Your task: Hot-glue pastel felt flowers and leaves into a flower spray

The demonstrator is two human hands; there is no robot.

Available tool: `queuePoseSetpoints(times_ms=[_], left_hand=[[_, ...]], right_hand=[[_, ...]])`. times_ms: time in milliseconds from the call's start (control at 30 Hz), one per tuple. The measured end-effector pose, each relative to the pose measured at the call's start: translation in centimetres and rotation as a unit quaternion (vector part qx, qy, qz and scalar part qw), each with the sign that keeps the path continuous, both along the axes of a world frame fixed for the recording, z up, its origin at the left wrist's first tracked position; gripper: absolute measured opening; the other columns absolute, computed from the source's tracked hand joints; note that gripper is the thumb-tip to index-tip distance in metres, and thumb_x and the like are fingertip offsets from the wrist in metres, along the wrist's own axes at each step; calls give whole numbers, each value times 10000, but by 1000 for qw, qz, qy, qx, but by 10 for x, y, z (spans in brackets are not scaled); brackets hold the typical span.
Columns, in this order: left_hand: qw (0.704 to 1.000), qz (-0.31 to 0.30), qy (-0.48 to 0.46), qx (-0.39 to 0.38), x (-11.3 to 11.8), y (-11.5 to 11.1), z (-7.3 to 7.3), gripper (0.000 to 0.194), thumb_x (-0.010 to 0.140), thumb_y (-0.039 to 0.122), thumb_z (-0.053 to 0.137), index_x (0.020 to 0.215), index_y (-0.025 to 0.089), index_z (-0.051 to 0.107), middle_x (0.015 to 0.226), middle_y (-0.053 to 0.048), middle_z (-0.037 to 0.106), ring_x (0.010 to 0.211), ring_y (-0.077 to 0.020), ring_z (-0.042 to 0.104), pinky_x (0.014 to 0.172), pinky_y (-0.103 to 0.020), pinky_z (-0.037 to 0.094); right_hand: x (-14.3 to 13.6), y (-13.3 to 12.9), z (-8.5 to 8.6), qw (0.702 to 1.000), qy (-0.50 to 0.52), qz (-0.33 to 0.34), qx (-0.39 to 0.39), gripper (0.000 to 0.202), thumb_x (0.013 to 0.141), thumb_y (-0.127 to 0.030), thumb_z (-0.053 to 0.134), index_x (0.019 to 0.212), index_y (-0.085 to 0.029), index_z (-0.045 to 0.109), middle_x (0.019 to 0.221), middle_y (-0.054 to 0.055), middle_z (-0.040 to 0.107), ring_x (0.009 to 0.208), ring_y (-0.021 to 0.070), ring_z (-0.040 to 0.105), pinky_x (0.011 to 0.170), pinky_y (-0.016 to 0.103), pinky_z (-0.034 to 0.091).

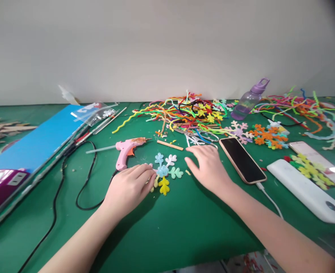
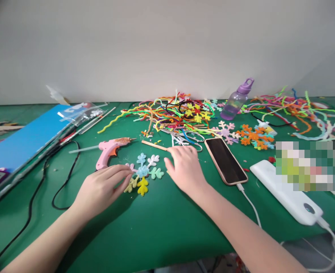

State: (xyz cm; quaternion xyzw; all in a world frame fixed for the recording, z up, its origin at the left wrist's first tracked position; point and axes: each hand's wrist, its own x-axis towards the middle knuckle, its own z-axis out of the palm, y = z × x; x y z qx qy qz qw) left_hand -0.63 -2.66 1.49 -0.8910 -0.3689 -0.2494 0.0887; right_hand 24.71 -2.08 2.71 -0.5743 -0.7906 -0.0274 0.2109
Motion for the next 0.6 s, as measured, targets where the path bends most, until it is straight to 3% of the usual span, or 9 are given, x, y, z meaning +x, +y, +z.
queuePoseSetpoints(times_ms=[133,267,400,500,600], left_hand=[[1000,1,-6,1,0,0,0,102,877,204,550,888,183,650,947,-6,713,765,-162,665,680,-300,512],[1000,1,-9,3,0,0,3,97,875,204,554,885,180,647,946,-11,714,768,-165,667,685,-303,516],[1000,-1,-10,0,0,0,4,96,876,202,552,881,178,645,930,-8,712,759,-161,666,669,-300,516],[1000,-1,-9,-2,0,0,3,101,878,201,547,884,178,645,935,-9,710,763,-161,664,673,-302,516],[1000,-1,-4,1,1,0,2,106,880,199,543,885,179,646,929,-10,710,754,-159,661,670,-301,511]], right_hand=[[-19,-5,-8,999,-20,43,-4,236,927,-253,385,1085,-242,560,1029,47,650,971,246,600,897,424,444],[-9,-6,-3,999,-9,30,18,249,927,-229,374,1105,-241,549,1018,52,645,959,236,594,871,405,452],[36,-6,10,996,18,-74,43,277,904,-332,435,1098,-181,562,1003,94,651,966,269,591,857,422,465],[85,-11,13,971,-38,-233,-38,539,822,-551,500,1188,-158,539,1086,152,645,1022,358,582,829,479,472],[127,-20,8,931,-65,-333,-138,808,766,-739,400,1278,-118,474,1097,218,630,1030,422,578,781,499,480]])
